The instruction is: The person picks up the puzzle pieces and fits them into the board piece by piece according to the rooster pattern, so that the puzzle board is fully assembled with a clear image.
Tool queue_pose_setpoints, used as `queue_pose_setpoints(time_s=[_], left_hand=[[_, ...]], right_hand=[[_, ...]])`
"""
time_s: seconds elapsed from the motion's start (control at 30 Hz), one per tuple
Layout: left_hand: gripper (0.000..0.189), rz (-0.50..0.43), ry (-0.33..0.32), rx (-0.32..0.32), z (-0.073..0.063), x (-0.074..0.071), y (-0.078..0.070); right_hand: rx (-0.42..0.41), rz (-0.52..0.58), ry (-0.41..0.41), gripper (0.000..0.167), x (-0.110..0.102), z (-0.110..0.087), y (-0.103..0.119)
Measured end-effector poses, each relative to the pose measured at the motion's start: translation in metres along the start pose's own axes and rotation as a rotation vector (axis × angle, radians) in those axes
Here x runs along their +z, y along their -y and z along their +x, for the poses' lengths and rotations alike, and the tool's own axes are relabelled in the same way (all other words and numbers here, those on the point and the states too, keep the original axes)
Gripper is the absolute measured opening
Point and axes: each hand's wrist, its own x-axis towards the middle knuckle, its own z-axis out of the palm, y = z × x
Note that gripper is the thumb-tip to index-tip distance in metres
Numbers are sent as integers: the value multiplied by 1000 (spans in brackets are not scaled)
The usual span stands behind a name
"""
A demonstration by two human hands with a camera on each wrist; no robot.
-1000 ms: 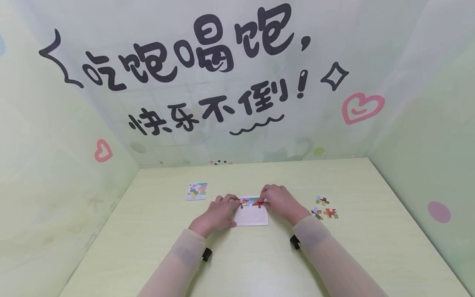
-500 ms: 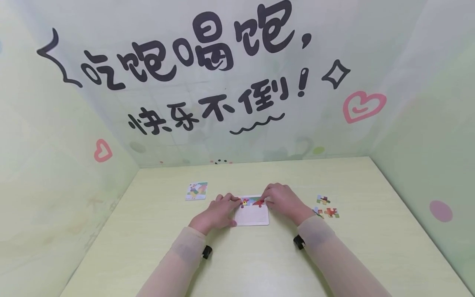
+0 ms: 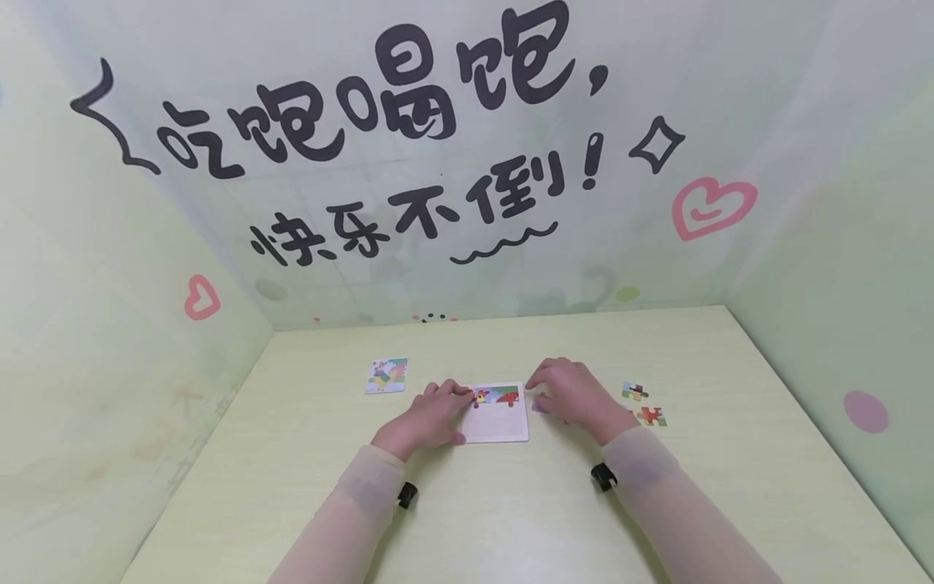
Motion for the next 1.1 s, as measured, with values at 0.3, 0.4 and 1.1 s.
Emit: queue_pose_setpoints(time_s=[0.3, 0.4, 1.1], left_hand=[[80, -11, 1, -13, -1, 2, 3], [79, -15, 4, -13, -2, 2, 2], [77, 5, 11, 7, -4, -4, -1]], right_hand=[[-8, 7, -30, 21, -1, -6, -4], [-11, -5, -39, 19, 0, -7, -8], [19, -39, -19, 22, -15, -20, -26]])
